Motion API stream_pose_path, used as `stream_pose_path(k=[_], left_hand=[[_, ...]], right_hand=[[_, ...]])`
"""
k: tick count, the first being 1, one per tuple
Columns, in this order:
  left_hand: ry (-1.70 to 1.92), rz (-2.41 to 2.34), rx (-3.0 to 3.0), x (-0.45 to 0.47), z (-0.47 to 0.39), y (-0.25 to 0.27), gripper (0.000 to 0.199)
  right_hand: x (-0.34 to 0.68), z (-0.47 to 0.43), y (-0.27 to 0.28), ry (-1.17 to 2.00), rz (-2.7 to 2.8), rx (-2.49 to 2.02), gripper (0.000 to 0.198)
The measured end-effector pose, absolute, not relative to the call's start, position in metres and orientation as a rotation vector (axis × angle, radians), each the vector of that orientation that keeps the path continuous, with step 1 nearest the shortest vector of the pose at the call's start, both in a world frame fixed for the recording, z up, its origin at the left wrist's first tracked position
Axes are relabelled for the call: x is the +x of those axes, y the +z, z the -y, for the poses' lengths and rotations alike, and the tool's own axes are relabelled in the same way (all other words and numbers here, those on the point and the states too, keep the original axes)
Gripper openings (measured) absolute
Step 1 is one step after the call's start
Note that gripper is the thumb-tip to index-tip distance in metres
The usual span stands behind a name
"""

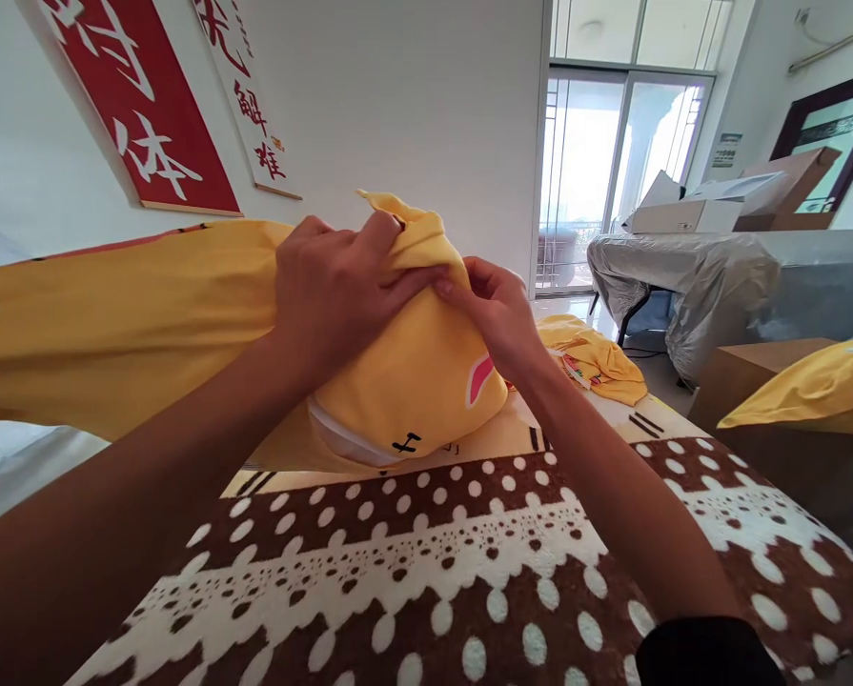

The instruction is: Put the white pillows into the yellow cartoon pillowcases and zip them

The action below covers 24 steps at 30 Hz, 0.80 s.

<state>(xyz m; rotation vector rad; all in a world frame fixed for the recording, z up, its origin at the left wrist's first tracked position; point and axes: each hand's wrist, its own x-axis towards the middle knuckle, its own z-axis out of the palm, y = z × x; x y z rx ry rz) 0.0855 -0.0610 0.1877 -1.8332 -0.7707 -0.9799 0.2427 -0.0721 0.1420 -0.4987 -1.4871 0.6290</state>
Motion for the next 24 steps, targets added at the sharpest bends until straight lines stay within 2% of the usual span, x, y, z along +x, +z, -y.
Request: stream_pose_path(k=[6, 11, 16, 18, 19, 22, 24], left_hand=[[-1.058, 0.72, -1.849, 0.088, 0.056, 0.188, 0.02], [-1.298, 0.49, -1.821, 0.085, 0.054, 0.186, 0.017], [-1.437, 0.355, -1.814, 0.082, 0.051, 0.19, 0.011], [-1.41, 0.338, -1.826, 0.084, 0.051, 0.189, 0.006], [-1.397, 0.321, -1.81, 0.086, 0.051, 0.188, 0.006], [-1.344, 0.229, -1.727, 0.091, 0.051, 0.183, 0.011], [-1.286, 0.182, -1.734, 0.092, 0.05, 0.179, 0.017]], right_hand=[[0.246, 0.065, 0.136, 0.497, 1.51, -0.471, 0.027], [0.251, 0.071, 0.148, 0.017, 1.576, -0.694, 0.028], [0.253, 0.093, 0.163, -0.394, 1.465, -0.687, 0.02], [0.247, 0.109, 0.169, -0.559, 1.491, -0.676, 0.009], [0.243, 0.118, 0.172, -0.653, 1.527, -0.705, 0.012], [0.228, 0.144, 0.182, -0.986, 1.645, -0.909, 0.051], [0.221, 0.155, 0.189, -1.163, 1.754, -1.022, 0.058]])
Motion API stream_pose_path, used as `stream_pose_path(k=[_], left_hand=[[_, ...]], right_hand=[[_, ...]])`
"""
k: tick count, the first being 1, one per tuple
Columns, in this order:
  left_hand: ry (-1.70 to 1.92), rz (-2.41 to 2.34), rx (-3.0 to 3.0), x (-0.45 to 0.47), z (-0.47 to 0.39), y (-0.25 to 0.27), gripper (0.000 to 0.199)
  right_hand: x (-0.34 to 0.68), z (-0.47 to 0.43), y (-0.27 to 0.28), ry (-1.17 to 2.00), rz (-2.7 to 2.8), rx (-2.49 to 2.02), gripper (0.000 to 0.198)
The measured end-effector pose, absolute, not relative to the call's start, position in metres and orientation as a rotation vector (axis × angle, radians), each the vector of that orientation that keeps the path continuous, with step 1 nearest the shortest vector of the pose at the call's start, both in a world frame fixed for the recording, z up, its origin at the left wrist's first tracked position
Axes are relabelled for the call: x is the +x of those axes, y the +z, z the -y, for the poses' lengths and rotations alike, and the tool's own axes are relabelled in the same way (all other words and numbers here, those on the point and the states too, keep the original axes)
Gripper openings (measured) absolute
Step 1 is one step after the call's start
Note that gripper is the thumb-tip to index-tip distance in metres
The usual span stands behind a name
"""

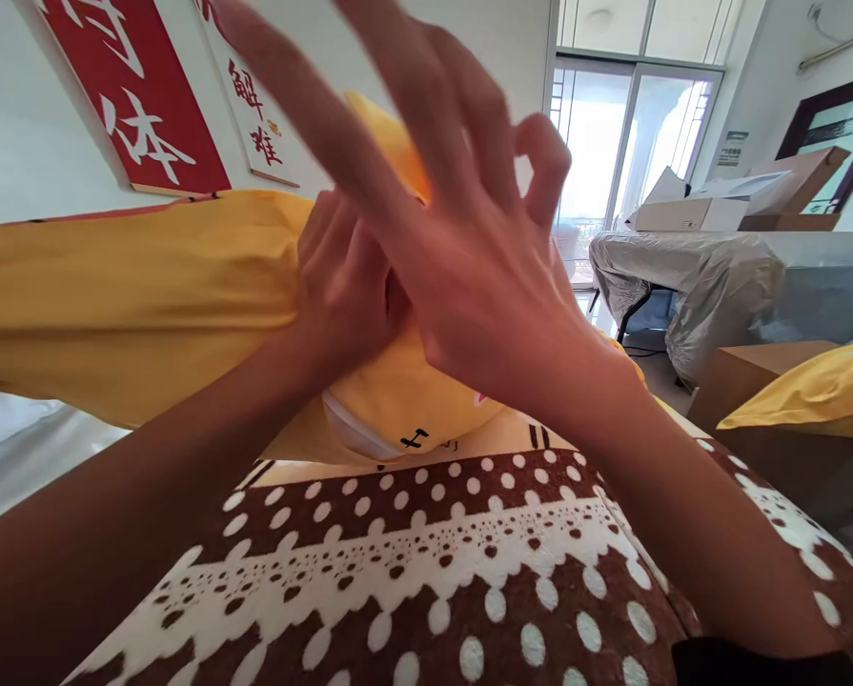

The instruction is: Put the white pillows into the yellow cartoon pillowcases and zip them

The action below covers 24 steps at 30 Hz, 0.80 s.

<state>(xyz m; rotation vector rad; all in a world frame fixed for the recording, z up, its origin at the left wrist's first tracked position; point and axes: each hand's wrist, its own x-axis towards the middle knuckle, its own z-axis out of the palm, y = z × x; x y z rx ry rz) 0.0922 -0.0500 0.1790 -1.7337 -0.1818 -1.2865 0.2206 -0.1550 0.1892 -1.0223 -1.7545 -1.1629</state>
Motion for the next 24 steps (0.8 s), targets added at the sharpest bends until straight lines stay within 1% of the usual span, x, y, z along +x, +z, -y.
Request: stream_pose_path(k=[3, 4, 6, 8, 9, 10, 12, 14, 17, 20, 21, 22, 24], left_hand=[[-1.286, 0.12, -1.788, 0.09, 0.049, 0.176, 0.017], [-1.324, 0.093, -1.794, 0.089, 0.049, 0.176, 0.017], [-1.397, 0.061, -1.813, 0.085, 0.051, 0.177, 0.018], [-1.352, 0.057, -1.85, 0.081, 0.058, 0.179, 0.023], [-1.274, 0.064, -1.865, 0.077, 0.063, 0.181, 0.027], [-1.167, 0.075, -1.874, 0.073, 0.069, 0.182, 0.032], [-0.962, 0.11, -1.863, 0.059, 0.082, 0.183, 0.044], [-0.849, 0.219, -1.849, 0.038, 0.094, 0.186, 0.054], [-0.849, 0.558, -1.889, -0.005, 0.103, 0.197, 0.068], [-0.795, 0.978, -1.962, -0.047, 0.103, 0.215, 0.098], [-0.756, 1.103, -1.97, -0.059, 0.101, 0.221, 0.102], [-0.721, 1.208, -1.969, -0.07, 0.099, 0.226, 0.098], [-0.681, 1.39, -1.929, -0.087, 0.095, 0.235, 0.077]], right_hand=[[0.217, 0.156, 0.199, -1.277, 1.944, -1.061, 0.064], [0.218, 0.152, 0.203, -1.286, 1.981, -1.084, 0.063], [0.219, 0.142, 0.208, -1.299, 2.016, -1.171, 0.052], [0.22, 0.13, 0.211, -1.336, 2.062, -1.282, 0.032], [0.221, 0.124, 0.212, -1.351, 2.083, -1.332, 0.025], [0.222, 0.119, 0.212, -1.363, 2.089, -1.365, 0.024], [0.226, 0.11, 0.212, -1.363, 2.052, -1.399, 0.025], [0.235, 0.101, 0.213, -1.331, 1.982, -1.367, 0.027], [0.256, 0.09, 0.216, -1.175, 1.916, -1.263, 0.027], [0.272, 0.079, 0.218, -1.043, 1.911, -1.198, 0.021], [0.275, 0.077, 0.218, -1.029, 1.921, -1.196, 0.018], [0.275, 0.075, 0.218, -1.023, 1.933, -1.207, 0.014], [0.274, 0.075, 0.217, -1.027, 1.965, -1.28, 0.007]])
